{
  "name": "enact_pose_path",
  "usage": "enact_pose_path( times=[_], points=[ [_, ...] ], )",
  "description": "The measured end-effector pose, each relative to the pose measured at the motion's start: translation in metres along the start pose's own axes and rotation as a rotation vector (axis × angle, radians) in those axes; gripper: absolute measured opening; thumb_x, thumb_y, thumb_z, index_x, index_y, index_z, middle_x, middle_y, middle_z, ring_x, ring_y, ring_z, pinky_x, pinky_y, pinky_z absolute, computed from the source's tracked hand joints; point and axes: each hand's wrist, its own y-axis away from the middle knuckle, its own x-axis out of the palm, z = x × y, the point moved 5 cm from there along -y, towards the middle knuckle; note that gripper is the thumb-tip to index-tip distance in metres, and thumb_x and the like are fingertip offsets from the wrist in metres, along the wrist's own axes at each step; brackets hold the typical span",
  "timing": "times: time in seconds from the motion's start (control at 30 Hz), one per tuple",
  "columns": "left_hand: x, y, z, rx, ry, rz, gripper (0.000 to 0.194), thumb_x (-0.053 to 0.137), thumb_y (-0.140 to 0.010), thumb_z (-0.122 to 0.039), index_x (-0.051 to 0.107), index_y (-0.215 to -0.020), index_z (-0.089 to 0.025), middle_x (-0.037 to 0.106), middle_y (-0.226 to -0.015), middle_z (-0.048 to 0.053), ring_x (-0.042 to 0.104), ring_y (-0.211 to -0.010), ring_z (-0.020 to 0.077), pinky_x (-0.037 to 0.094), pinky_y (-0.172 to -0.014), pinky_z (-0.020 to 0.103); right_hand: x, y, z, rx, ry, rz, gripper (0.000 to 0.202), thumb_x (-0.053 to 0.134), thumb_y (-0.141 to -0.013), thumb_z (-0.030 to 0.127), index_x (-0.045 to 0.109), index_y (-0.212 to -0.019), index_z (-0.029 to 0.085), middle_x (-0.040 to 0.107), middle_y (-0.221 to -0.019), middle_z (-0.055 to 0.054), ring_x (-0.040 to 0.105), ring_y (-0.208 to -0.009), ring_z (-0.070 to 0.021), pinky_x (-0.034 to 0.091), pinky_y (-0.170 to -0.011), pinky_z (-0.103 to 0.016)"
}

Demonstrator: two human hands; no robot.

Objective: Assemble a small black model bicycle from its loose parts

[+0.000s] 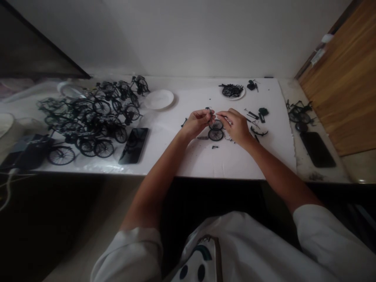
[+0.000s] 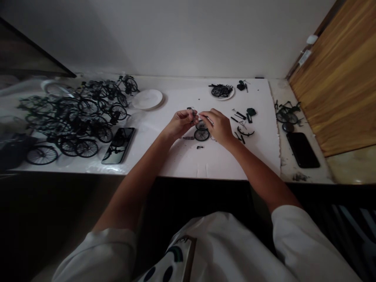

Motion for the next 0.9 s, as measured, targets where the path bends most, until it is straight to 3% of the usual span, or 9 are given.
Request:
enact_pose_path(
  times=[0.2,0.37,0.47,0.6,0.7,0.8,0.9],
  points=[
    [-0.01,-0.003,0.004,0.047,-0.035,-0.094,0.053,0.109,-0.052,-0.056,0.084,-0.081,-0.02,0.081,-0.085,0.003,0.075,-0.071,0.0137,0.064,-0.078,0.03,0.0,-0.001,0.004,-0.073,0.276,0.142,0.031,0.056,-0.115,0.037,0.081,-0.126,0.024,0.084,-0.112,-0.009,0.075,-0.099,-0.0235,0.049,-0.083,-0.033],
    [-0.012,-0.003,0.001,0.122,-0.122,-0.167,0.047,0.108,-0.055,-0.053,0.082,-0.074,-0.019,0.082,-0.082,0.005,0.076,-0.071,0.0161,0.063,-0.075,0.032,0.004,0.0,0.012,0.028,0.523,0.225,0.035,0.054,-0.116,0.037,0.083,-0.107,0.019,0.084,-0.092,-0.009,0.074,-0.083,-0.0207,0.035,-0.066,-0.032],
    [-0.011,-0.002,0.0,0.153,-0.163,-0.183,0.045,0.108,-0.056,-0.052,0.082,-0.072,-0.019,0.083,-0.081,0.006,0.077,-0.072,0.0173,0.064,-0.074,0.033,0.008,0.003,0.013,0.091,0.527,0.244,0.035,0.055,-0.116,0.037,0.081,-0.105,0.017,0.083,-0.09,-0.009,0.071,-0.077,-0.0195,0.031,-0.065,-0.032],
    [-0.009,-0.001,0.0,0.209,-0.197,-0.187,0.049,0.106,-0.057,-0.059,0.081,-0.073,-0.019,0.082,-0.08,0.007,0.079,-0.073,0.0184,0.066,-0.076,0.034,0.012,0.007,0.01,0.162,0.258,0.211,0.03,0.055,-0.115,0.034,0.079,-0.106,0.018,0.082,-0.092,-0.007,0.069,-0.076,-0.0182,0.037,-0.07,-0.03],
    [-0.008,0.0,-0.001,0.248,-0.236,-0.188,0.049,0.105,-0.059,-0.06,0.081,-0.073,-0.019,0.082,-0.079,0.007,0.079,-0.071,0.0182,0.067,-0.075,0.033,0.014,0.009,0.007,0.249,-0.094,0.131,0.036,0.055,-0.114,0.037,0.074,-0.09,0.018,0.076,-0.084,-0.005,0.064,-0.074,-0.0162,0.043,-0.073,-0.029],
    [-0.006,0.002,-0.003,0.272,-0.297,-0.194,0.044,0.104,-0.065,-0.055,0.081,-0.072,-0.018,0.082,-0.079,0.007,0.079,-0.072,0.0183,0.067,-0.075,0.032,0.022,0.012,-0.001,0.527,-0.539,0.156,0.045,0.057,-0.112,0.051,0.065,-0.081,0.02,0.051,-0.059,0.004,0.043,-0.053,-0.0123,0.035,-0.055,-0.027],
    [-0.005,0.004,-0.008,0.31,-0.36,-0.196,0.037,0.101,-0.071,-0.05,0.082,-0.076,-0.018,0.083,-0.081,0.008,0.08,-0.075,0.0184,0.068,-0.077,0.032,0.033,0.018,-0.003,0.819,-0.948,0.323,0.043,0.061,-0.109,0.058,0.06,-0.085,0.022,0.026,-0.054,0.013,0.019,-0.046,-0.0097,0.02,-0.043,-0.025]
  ],
)
